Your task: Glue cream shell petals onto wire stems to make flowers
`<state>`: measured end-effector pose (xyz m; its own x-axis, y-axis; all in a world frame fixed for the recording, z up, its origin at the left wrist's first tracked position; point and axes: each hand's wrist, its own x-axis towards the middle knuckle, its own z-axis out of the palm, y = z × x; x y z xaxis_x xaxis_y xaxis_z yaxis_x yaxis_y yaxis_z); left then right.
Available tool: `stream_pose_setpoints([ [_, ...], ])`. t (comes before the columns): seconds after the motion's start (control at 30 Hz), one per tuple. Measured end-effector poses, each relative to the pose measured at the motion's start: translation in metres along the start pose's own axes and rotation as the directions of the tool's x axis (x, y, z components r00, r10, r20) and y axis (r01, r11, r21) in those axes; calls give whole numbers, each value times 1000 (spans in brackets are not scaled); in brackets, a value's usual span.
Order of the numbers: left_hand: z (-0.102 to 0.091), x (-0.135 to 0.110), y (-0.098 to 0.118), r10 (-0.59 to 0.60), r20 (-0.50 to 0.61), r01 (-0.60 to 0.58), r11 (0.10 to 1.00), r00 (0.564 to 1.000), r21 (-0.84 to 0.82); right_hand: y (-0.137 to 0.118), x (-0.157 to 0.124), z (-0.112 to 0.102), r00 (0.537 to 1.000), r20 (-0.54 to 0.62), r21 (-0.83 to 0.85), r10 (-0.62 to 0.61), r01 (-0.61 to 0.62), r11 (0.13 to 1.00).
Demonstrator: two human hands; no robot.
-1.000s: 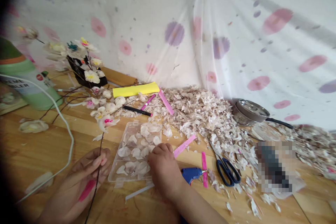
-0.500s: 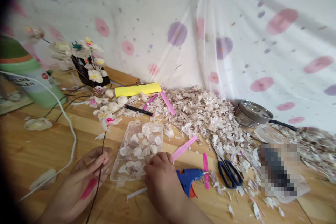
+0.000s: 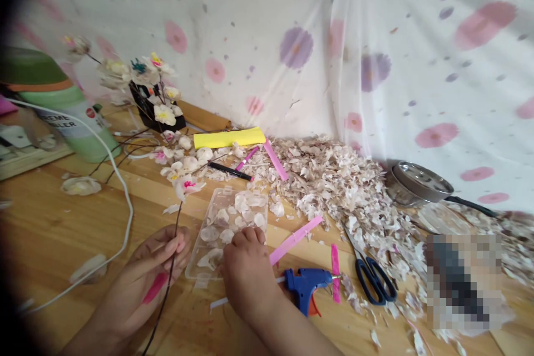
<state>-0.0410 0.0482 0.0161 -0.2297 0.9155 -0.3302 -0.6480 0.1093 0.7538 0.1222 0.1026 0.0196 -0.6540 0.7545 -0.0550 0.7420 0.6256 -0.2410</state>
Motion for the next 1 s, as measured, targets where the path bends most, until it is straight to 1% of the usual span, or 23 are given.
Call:
stream_pose_setpoints([
  [0.23,-2,-1,0,-14,19,15,1000,1000,-10,-10,7,-8,999,53,-57,-8,11,998],
  [0.4,-1,0,0,-11,-4,11,1000,1000,-16,-15,15,-6,996,86,-68,-27,33,997],
  [0.47,0,0,0,-10,-11,10,1000,1000,-23,-15,16,-4,996,87,-67,-35,41,997],
  [0.6,0,0,0,-3,14,4,1000,1000,-11,-14,15,-1,997,52,-64,-53,57,996],
  [0.8,1,0,0,-9,2,9,1000,1000,-17,-14,13,-4,997,65,33,-32,30,999],
  [1.0,2,-1,2,-17,-25,17,1000,1000,-6,-15,9,0,998,43,117,-39,34,992],
])
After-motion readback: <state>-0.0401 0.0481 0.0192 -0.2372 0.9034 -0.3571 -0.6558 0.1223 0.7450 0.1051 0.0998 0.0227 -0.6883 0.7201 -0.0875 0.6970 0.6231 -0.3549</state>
